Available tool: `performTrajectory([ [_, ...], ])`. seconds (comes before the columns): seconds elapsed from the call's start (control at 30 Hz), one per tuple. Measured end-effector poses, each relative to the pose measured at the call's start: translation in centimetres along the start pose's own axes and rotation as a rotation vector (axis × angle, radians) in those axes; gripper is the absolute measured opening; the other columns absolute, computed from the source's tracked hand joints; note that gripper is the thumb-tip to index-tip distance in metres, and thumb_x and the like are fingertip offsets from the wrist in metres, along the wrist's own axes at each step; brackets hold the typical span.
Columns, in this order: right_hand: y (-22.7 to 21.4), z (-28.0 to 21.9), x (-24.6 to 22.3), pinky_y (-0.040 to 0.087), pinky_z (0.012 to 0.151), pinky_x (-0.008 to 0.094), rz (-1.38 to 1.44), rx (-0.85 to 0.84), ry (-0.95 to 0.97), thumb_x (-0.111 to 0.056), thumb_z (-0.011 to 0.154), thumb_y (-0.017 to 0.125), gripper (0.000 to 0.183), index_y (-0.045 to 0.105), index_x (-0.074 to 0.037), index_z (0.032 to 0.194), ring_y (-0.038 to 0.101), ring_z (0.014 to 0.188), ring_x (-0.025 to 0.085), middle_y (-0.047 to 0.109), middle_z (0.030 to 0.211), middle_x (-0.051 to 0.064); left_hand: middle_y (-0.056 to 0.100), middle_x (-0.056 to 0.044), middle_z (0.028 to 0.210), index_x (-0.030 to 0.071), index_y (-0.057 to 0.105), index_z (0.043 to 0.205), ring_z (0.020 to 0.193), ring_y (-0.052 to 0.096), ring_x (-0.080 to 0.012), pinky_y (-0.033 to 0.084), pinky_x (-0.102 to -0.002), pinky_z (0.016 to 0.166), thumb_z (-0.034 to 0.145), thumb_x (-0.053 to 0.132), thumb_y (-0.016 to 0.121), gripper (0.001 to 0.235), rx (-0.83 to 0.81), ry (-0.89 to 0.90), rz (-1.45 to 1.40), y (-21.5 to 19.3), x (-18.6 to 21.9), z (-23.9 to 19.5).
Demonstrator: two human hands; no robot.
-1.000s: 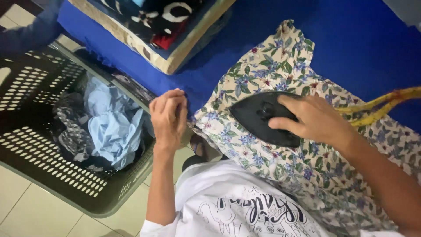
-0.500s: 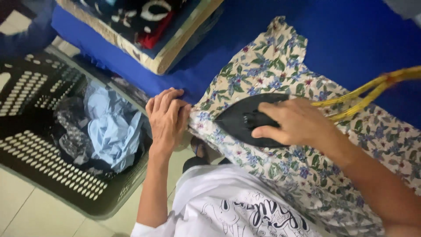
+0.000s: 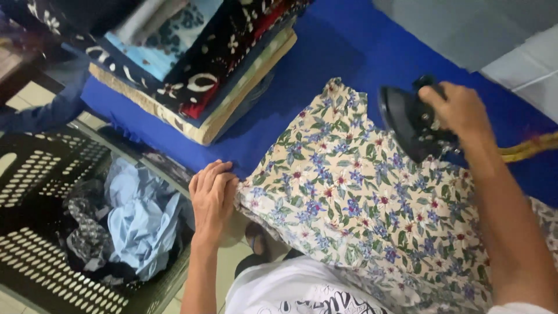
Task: Ironing and folding a floral patterned garment on an ironing board
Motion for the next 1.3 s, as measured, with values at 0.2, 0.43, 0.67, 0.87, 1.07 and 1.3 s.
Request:
performTrajectory([
  [0.2,-3.6,1.1,-1.4,0.040,0.086,0.039,-0.906,0.803,-0.224,-0.046,0.105,0.080,0.041,0.072,-0.021,0.137,0.066,0.109,0.024,0.076,0.120,0.007,0.071,-0.002,0.123,0.015,0.069,0.108,0.130,0.060,-0.0211,0.024,-0.048,0.119,0.105,0.018,0.058,0.012,-0.080,-0.062,0.091,-0.5,1.7,1.5],
  [0.43,8.0,2.9,-9.0,0.050,0.095,0.058,-0.085,0.116,-0.320,-0.034,0.094,0.069,0.040,0.070,-0.016,0.130,0.066,0.111,0.045,0.069,0.116,0.018,0.071,-0.001,0.122,0.022,0.068,0.124,0.116,0.068,-0.0203,0.047,-0.045,0.104,0.099,0.025,0.067,0.025,-0.256,0.127,-0.101,11.6,4.6,7.6],
  [0.67,7.7,2.5,-6.5,0.053,0.078,0.040,0.497,0.214,-0.118,-0.025,0.085,0.084,0.028,0.071,-0.014,0.107,0.073,0.091,0.029,0.075,0.094,0.010,0.062,-0.004,0.091,0.015,0.068,0.110,0.086,0.068,-0.0249,0.052,-0.042,0.073,0.098,0.030,0.063,0.020,-0.284,0.210,-0.008,24.5,5.5,16.9],
  [0.87,6.5,1.3,-8.2,0.056,0.080,0.040,0.705,0.087,-0.170,-0.013,0.095,0.075,0.017,0.079,-0.010,0.111,0.073,0.093,0.026,0.077,0.098,0.017,0.066,-0.013,0.096,0.010,0.067,0.099,0.094,0.068,-0.0352,0.052,-0.050,0.081,0.092,0.030,0.072,0.022,-0.362,0.152,-0.052,36.0,3.7,18.6],
  [1.07,6.2,2.2,-6.6,0.057,0.069,0.034,0.815,0.031,-0.167,-0.005,0.092,0.077,0.006,0.074,-0.001,0.091,0.073,0.069,0.024,0.074,0.073,0.019,0.075,-0.011,0.110,0.020,0.067,0.114,0.112,0.070,-0.0343,0.054,-0.045,0.092,0.094,0.031,0.064,0.023,-0.433,-0.338,-0.704,32.6,0.0,19.7],
  [1.3,9.4,5.3,-2.3,0.054,0.072,0.039,0.461,0.293,-0.041,-0.035,0.088,0.088,0.033,0.069,-0.011,0.101,0.072,0.081,0.026,0.071,0.085,0.009,0.069,-0.021,0.130,0.013,0.060,0.133,0.126,0.062,-0.0406,0.048,-0.050,0.107,0.094,-0.001,0.054,0.042,-0.377,-0.202,-0.665,31.5,1.3,20.3],
])
Point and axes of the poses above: each hand's wrist, its own z-axis towards the middle knuckle, its own y-axis out of the palm, x = y × z, the point moved 9 cm from there along z, towards the middle knuckle
